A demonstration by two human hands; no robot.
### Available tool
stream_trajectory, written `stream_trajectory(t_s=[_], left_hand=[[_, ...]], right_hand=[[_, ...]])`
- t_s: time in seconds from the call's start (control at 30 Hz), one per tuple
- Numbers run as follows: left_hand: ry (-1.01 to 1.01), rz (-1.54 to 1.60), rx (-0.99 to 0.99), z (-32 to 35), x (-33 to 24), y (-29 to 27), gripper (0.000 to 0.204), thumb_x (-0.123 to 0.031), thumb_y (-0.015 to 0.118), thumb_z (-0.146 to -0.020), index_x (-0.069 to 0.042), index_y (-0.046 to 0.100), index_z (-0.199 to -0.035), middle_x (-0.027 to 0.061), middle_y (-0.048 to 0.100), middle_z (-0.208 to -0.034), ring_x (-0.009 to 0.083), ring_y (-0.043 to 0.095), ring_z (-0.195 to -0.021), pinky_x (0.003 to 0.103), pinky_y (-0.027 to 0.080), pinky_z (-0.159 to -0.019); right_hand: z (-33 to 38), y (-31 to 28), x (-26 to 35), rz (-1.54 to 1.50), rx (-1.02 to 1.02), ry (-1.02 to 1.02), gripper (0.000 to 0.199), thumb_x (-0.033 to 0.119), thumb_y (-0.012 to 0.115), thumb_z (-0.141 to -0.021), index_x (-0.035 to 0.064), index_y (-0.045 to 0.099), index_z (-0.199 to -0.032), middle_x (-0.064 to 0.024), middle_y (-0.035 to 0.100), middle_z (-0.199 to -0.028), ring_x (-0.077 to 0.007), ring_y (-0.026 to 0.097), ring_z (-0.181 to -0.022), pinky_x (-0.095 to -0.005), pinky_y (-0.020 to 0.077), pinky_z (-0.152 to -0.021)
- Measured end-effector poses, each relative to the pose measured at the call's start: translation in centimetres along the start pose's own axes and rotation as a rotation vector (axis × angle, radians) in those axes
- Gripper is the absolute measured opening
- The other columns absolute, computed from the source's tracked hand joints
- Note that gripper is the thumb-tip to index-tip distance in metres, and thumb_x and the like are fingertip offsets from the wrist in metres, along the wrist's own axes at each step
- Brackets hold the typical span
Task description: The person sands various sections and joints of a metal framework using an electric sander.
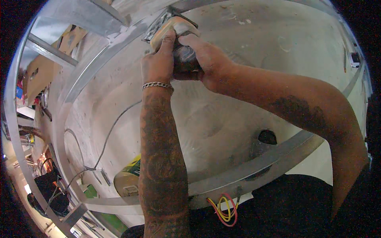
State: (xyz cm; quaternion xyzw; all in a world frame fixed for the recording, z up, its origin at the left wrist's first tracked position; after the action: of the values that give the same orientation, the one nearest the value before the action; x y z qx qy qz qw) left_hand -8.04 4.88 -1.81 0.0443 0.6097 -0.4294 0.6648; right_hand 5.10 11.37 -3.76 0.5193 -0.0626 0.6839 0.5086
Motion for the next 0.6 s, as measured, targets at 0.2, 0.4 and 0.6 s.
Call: stream_trajectory(t_s=[0.2, 0.4, 0.6], left_hand=[[0.053, 0.096, -0.013, -0.1, 0.0, -0.2, 0.097, -0.072, 0.071, -0.076, 0.019, 0.067, -0.108, 0.0327, 0.069, -0.111, 0.0354, 0.067, -0.111, 0.039, 0.049, -0.096], [-0.078, 0.011, 0.001, 0.7, -0.3, 0.0, 0.096, -0.072, 0.071, -0.076, 0.019, 0.067, -0.11, 0.0334, 0.068, -0.113, 0.0378, 0.066, -0.114, 0.04, 0.048, -0.098], [-0.055, 0.03, -0.02, 0.7, -0.4, -0.6, 0.093, -0.069, 0.072, -0.077, 0.018, 0.067, -0.108, 0.0319, 0.069, -0.111, 0.0354, 0.067, -0.112, 0.04, 0.049, -0.096]], right_hand=[[-0.7, 0.3, 0.5, 0.147, 0.074, -0.134, 0.035, 0.037, 0.058, -0.097, 0.0085, 0.062, -0.117, -0.0084, 0.071, -0.109, -0.0226, 0.072, -0.095, -0.0449, 0.0609, -0.087], [-1.2, -0.6, 0.3, 0.19, 0.067, -0.144, 0.034, 0.038, 0.058, -0.097, 0.0102, 0.062, -0.115, -0.008, 0.071, -0.108, -0.0219, 0.072, -0.095, -0.0428, 0.0615, -0.086], [-1.8, -0.7, -0.3, 0.212, 0.096, -0.17, 0.035, 0.039, 0.058, -0.096, 0.0103, 0.062, -0.115, -0.0073, 0.071, -0.107, -0.0216, 0.072, -0.094, -0.0422, 0.0611, -0.087]])
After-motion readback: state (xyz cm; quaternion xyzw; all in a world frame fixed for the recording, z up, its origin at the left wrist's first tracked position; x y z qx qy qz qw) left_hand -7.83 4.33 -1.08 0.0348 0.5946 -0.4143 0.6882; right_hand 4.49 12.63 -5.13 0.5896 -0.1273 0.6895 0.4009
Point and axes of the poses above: each hand's wrist, its own z-axis away from the middle knuckle, its own y-axis out of the palm, x = y × z, the point moved 8 cm from there along -z, towards the middle knuckle
